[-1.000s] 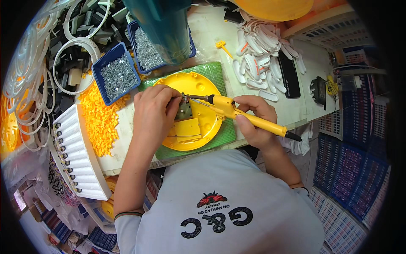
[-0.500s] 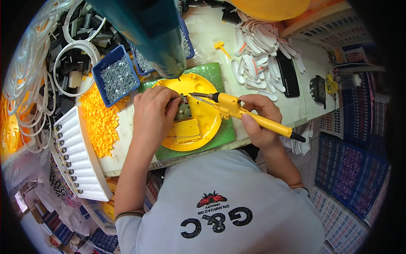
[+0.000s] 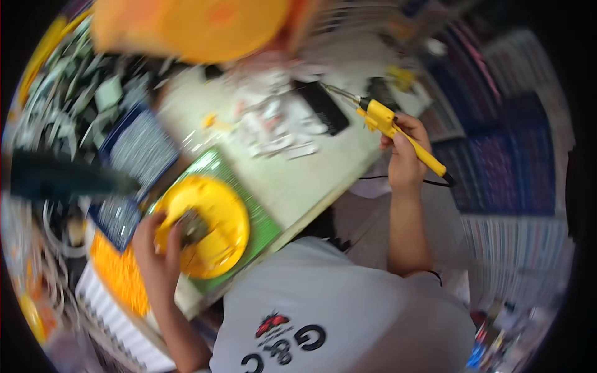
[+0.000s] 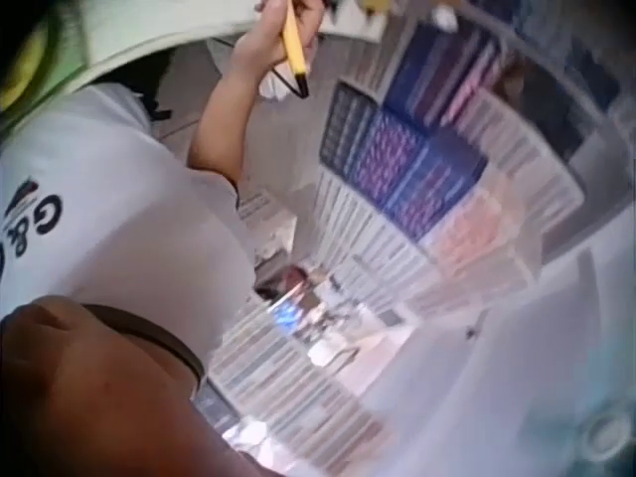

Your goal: Assembling small plastic and metal components into yellow housings using an electric screwdriver at a factory workbench.

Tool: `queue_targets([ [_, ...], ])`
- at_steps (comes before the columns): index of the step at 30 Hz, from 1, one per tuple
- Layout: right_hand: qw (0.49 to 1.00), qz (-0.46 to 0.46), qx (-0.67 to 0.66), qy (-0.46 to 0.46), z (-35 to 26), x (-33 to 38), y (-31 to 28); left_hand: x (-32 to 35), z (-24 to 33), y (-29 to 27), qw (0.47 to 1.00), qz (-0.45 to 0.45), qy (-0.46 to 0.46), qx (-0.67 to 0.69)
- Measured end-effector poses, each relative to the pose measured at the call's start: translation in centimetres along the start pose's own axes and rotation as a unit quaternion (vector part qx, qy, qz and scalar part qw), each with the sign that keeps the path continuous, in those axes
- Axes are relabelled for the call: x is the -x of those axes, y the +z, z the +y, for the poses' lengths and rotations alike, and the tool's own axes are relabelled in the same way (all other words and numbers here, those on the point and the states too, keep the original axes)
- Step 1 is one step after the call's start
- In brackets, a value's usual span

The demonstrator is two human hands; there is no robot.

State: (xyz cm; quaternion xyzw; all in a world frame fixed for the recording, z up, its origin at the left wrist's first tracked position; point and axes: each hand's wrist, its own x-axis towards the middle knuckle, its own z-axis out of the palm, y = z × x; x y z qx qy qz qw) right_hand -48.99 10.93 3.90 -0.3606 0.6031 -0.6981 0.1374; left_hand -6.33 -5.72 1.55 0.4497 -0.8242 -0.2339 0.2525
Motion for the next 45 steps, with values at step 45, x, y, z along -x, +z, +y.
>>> queue_targets([
  [45, 0.714, -0.591, 0.102, -0.362, -3.2, 11.0, 29.9, 11.2, -1.7, -2.2, 0.767, 0.051, -0.294, 0.569],
])
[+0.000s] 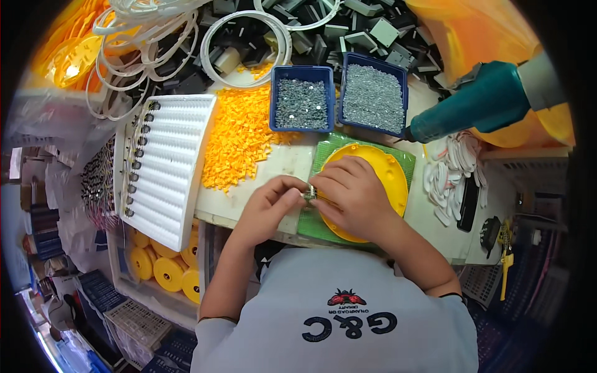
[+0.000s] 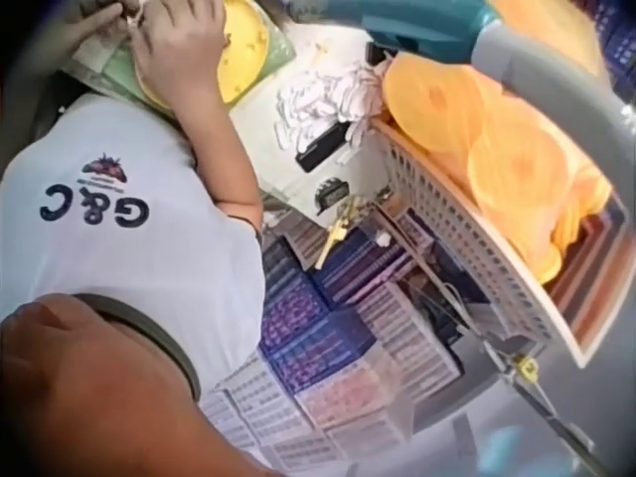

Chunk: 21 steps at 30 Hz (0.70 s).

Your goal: Assembling small plastic and metal components into yellow housings using an electric screwdriver at a factory workbench.

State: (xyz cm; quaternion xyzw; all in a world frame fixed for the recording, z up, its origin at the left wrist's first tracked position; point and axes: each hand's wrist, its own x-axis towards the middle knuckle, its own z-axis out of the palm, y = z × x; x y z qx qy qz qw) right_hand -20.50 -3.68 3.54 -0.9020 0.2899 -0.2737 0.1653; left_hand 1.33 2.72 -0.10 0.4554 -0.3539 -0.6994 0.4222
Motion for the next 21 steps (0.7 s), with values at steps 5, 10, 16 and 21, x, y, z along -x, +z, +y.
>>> queue_targets([
  [5, 0.998, -0.022, -0.042, 0.038, 0.2, 0.2, -0.6, -2.3, 1.1, -3.9, 0.702, 0.323, 0.260, -0.579],
  [10, 0.996, -0.022, -0.073, 0.047, 0.3, 0.6, -0.4, -5.4, 2.1, -4.3, 0.671, 0.283, 0.273, -0.628],
  [16, 0.995, -0.005, -0.086, 0.057, 0.1, 0.9, -0.4, -6.1, 1.6, -4.7, 0.658, 0.281, 0.248, -0.653],
  [21, 0.994, 0.016, -0.091, 0.065, 0.0, 1.0, -0.2, -5.4, 1.8, -4.6, 0.661, 0.283, 0.258, -0.645],
])
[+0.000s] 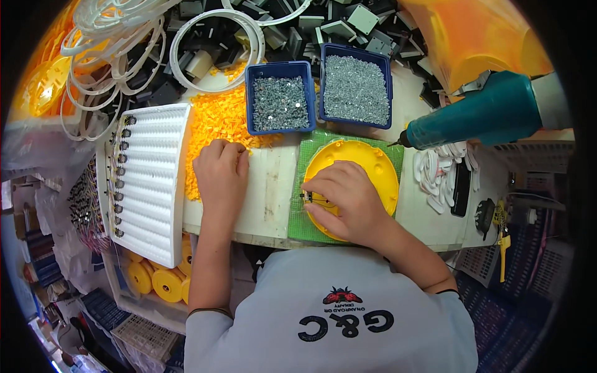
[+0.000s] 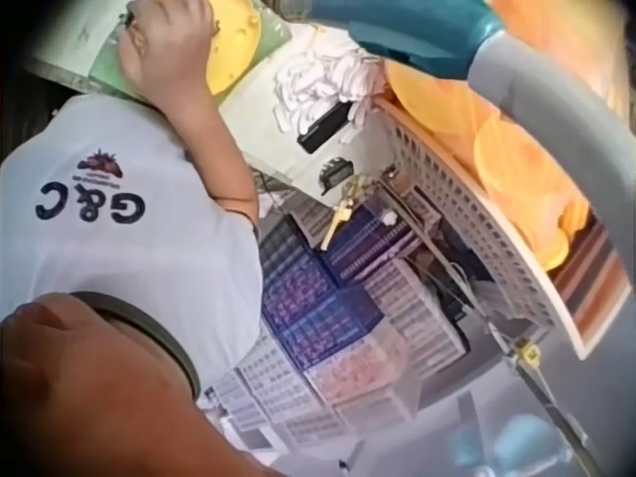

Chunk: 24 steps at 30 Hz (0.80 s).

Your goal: Assembling small plastic and metal components into yellow housings using an electric screwdriver at a factory workbench.

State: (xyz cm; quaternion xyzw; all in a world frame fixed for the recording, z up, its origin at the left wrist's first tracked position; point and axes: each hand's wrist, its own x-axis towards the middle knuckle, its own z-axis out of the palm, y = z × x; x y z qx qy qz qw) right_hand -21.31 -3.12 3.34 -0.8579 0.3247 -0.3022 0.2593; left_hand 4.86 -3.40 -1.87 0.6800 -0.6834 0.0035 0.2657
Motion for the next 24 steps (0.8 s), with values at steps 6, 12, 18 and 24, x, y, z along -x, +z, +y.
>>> queue_targets([
  [6, 1.000, -0.004, -0.001, 0.001, -0.1, 0.2, 0.1, 0.1, 0.4, 0.4, 1.000, -0.005, 0.011, 0.001],
  [12, 1.000, 0.002, 0.001, 0.011, 0.5, -0.2, -0.2, -1.5, 0.2, 1.3, 0.999, -0.025, 0.003, -0.030],
  [18, 1.000, -0.029, -0.006, -0.006, 0.1, -1.2, 0.8, -0.3, -2.2, -0.6, 0.998, 0.040, 0.012, 0.053],
  [24, 0.999, -0.010, 0.012, 0.049, 0.4, 1.6, -0.5, -1.3, 0.4, 1.8, 0.986, 0.059, -0.013, 0.155],
])
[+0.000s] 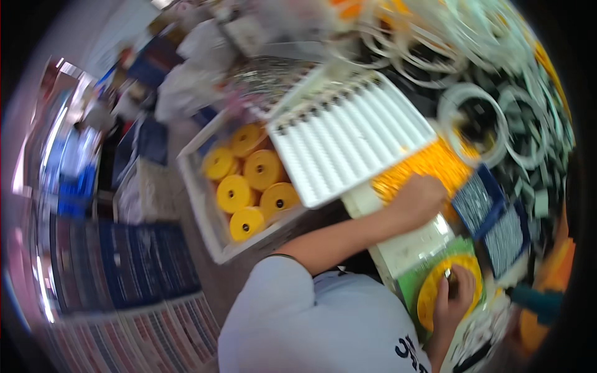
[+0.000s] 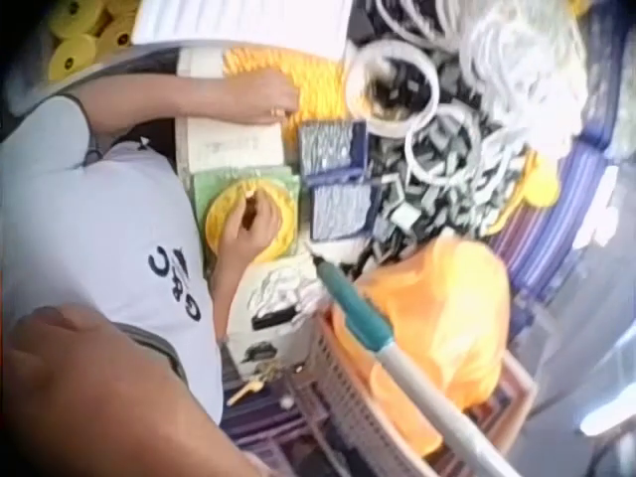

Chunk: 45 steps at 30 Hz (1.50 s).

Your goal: Assembling small plastic and metal components into yellow housings using an electric screwdriver at a factory workbench.

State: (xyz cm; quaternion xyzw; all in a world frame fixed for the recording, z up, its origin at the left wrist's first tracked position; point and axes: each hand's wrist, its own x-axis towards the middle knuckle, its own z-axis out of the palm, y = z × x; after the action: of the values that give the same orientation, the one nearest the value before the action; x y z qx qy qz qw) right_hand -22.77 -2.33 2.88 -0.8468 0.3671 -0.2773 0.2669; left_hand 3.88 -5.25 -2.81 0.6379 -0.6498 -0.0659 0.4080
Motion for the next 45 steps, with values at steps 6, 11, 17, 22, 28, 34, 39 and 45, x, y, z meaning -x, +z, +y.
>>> queue_targets([
  [6, 0.997, -0.059, -0.057, -0.001, 0.9, -0.3, 0.8, 3.0, 1.0, -2.7, 0.996, 0.066, -0.003, 0.061],
  [11, 0.997, -0.065, -0.041, 0.023, 1.4, -0.6, 0.3, 5.0, 3.6, -1.6, 0.955, -0.032, -0.072, 0.287],
  [17, 0.996, -0.026, -0.068, 0.056, 0.7, -0.6, 0.7, 7.9, 6.6, 2.0, 0.793, -0.123, -0.206, 0.560],
  [22, 0.999, -0.023, -0.041, 0.019, 1.1, -0.2, 0.9, 8.5, 6.1, 4.0, 0.699, -0.117, -0.249, 0.660],
  [28, 0.999, -0.039, -0.006, -0.015, 1.0, -0.1, 0.9, 8.4, 6.1, 3.7, 0.692, -0.111, -0.249, 0.669],
  [34, 0.999, -0.030, -0.010, -0.018, 1.4, 0.3, 0.9, 7.8, 5.5, 3.5, 0.709, -0.119, -0.244, 0.650],
  [39, 0.999, -0.035, -0.039, -0.006, 0.8, 0.2, 1.0, 7.8, 5.3, 3.7, 0.714, -0.144, -0.211, 0.652],
  [45, 0.999, -0.027, 0.016, -0.044, 1.8, 0.5, 1.1, 7.8, 5.3, 3.5, 0.689, -0.162, -0.230, 0.668],
])
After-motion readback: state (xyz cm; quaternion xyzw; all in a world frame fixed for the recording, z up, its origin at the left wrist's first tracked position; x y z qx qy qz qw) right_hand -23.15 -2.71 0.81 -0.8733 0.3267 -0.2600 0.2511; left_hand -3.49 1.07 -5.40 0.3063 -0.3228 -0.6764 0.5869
